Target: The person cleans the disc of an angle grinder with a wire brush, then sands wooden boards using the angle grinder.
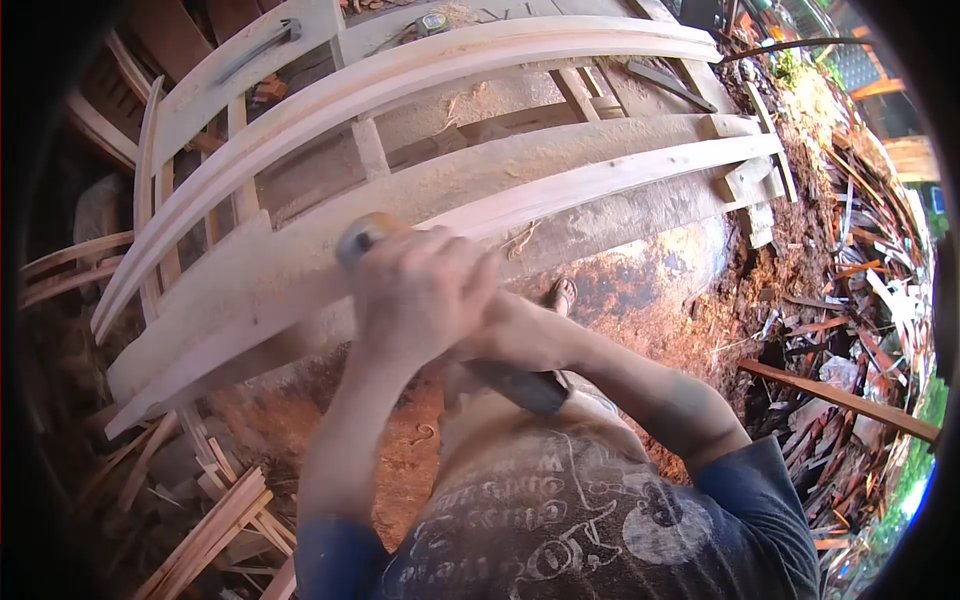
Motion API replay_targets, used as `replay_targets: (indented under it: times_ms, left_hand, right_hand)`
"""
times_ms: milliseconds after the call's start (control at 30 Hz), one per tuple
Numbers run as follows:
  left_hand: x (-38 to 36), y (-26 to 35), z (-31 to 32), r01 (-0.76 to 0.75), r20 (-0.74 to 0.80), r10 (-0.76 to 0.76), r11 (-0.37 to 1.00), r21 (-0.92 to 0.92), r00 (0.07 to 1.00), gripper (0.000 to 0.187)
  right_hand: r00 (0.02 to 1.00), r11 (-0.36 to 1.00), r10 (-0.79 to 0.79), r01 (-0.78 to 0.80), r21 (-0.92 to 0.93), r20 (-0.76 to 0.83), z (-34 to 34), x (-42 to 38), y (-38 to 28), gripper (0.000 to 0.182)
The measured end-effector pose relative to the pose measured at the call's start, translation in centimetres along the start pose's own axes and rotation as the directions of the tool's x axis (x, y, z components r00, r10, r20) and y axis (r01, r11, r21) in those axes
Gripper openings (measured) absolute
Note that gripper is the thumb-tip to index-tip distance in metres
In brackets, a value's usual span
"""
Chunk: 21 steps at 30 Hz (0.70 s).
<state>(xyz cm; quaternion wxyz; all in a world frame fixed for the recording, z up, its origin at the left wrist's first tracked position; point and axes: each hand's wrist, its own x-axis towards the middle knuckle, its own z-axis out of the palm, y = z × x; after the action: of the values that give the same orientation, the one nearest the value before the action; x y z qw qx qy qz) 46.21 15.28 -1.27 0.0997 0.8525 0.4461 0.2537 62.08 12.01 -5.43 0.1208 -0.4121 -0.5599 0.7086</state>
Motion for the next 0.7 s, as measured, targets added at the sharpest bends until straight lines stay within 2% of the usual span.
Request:
replay_targets:
  times_ms: [67,133,167,200,233,333,433,533,633,667,700]
  left_hand:
    - [2.2,1.7,2.5,-0.112,0.017,0.113,0.994,-0.019,0.993,0.029]
    - [4.5,4.2,6.1,-0.149,0.052,0.154,0.984,-0.096,0.987,0.026]
    - [5.8,5.6,7.2,-0.178,0.035,0.185,0.973,-0.148,0.982,0.023]
    - [7.2,6.9,8.2,-0.216,0.047,0.222,0.97,-0.112,0.974,0.025]
    - [8.4,7.8,8.9,-0.254,0.056,0.26,0.962,-0.101,0.964,0.024]
    - [12.6,10.8,11.8,-0.375,0.036,0.383,0.916,-0.146,0.923,0.02]
    - [16.9,14.7,15.4,-0.347,0.079,0.369,0.915,-0.207,0.926,0.021]
    - [21.6,18.6,19.0,-0.441,0.161,0.469,0.879,-0.182,0.868,0.022]
    - [26.3,22.6,22.9,-0.469,0.159,0.5,0.861,-0.197,0.851,0.022]
    - [27.9,23.8,24.0,-0.512,0.094,0.534,0.839,-0.183,0.841,0.02]
    - [29.3,25.0,25.4,-0.524,0.127,0.552,0.828,-0.198,0.824,0.019]
  right_hand:
    - [0.978,0.986,0.153,-0.16,-0.042,-0.139,-2.0,-3.1,1.2,0.035]
    - [0.975,0.985,0.098,-0.067,0.156,-0.201,-4.4,-6.2,2.9,0.022]
    - [0.964,0.986,0.081,-0.039,0.163,-0.254,-5.7,-7.6,3.0,0.019]
    - [0.929,0.956,0.198,-0.112,0.273,-0.314,-6.6,-9.0,1.8,0.019]
    - [0.914,0.928,0.246,-0.125,0.351,-0.323,-7.6,-10.2,1.1,0.023]
    - [0.871,0.901,0.286,-0.104,0.42,-0.398,-11.4,-12.9,3.3,0.027]
    - [0.837,0.877,0.311,-0.07,0.475,-0.451,-15.9,-16.3,5.2,0.028]
    - [0.8,0.86,0.339,-0.049,0.508,-0.495,-20.9,-19.6,6.3,0.03]
    - [0.775,0.874,0.285,0.032,0.485,-0.565,-26.0,-22.8,8.2,0.034]
    - [0.783,0.846,0.319,0.018,0.534,-0.533,-27.8,-23.6,9.6,0.04]
    - [0.775,0.822,0.336,0.036,0.569,-0.535,-29.4,-24.9,10.3,0.04]
